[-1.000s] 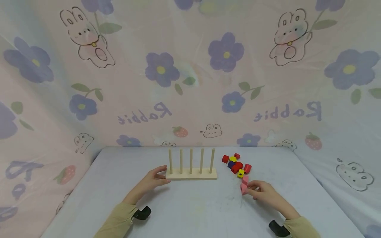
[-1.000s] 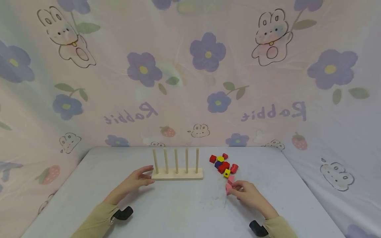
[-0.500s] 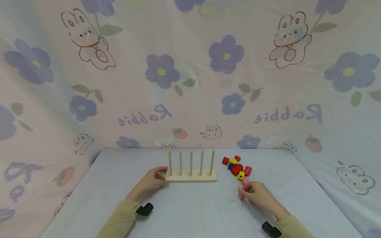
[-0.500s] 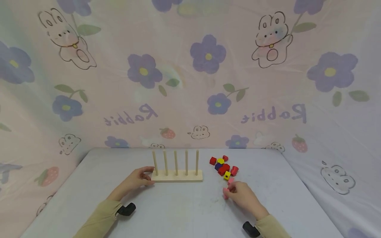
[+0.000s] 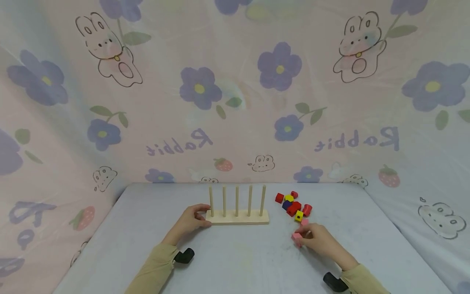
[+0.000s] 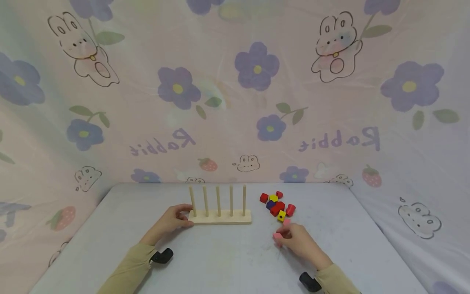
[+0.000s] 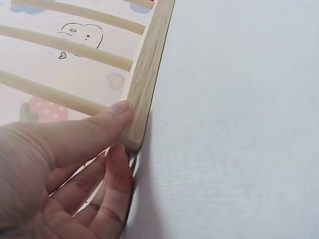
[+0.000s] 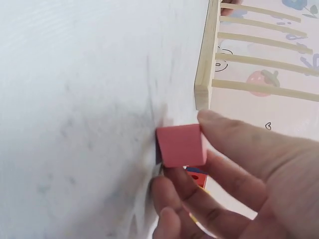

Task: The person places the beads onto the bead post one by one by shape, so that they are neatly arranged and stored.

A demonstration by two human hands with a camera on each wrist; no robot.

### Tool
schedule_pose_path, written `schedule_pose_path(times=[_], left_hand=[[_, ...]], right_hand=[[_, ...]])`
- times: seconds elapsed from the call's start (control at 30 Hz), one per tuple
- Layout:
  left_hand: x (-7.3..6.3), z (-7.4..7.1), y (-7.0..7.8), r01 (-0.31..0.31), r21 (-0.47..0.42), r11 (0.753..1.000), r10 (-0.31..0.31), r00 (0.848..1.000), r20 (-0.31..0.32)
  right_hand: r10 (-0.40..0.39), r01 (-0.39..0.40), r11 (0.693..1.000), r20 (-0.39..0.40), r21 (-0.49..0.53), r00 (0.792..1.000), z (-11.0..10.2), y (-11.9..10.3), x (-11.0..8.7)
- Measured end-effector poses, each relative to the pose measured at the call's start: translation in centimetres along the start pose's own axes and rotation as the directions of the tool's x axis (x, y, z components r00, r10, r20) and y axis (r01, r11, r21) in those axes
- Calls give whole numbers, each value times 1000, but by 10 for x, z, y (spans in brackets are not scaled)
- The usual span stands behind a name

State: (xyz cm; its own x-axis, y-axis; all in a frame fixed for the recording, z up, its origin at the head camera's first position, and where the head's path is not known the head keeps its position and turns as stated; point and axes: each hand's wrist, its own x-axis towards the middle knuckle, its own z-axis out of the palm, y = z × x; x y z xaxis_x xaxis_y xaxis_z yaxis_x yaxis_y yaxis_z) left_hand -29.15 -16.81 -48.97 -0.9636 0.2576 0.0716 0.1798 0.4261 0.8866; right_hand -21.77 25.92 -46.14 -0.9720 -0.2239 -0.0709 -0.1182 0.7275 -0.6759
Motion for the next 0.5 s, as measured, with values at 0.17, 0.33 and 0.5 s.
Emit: schedule_pose_path(times=[0.17, 0.33, 0.5], left_hand=[[0, 1, 2, 13, -6, 1000, -13, 1000, -19], [3, 1, 0, 12, -23, 1000, -13, 1000, -15], [3, -1, -3, 6, -32, 999, -6, 1000, -5]], right_hand=[[-107, 107, 994, 22, 23, 994, -2, 2, 2], [-155, 152, 987, 50, 47, 987, -2, 6, 3], [-189, 187, 982, 66, 39, 980, 1, 7, 5]])
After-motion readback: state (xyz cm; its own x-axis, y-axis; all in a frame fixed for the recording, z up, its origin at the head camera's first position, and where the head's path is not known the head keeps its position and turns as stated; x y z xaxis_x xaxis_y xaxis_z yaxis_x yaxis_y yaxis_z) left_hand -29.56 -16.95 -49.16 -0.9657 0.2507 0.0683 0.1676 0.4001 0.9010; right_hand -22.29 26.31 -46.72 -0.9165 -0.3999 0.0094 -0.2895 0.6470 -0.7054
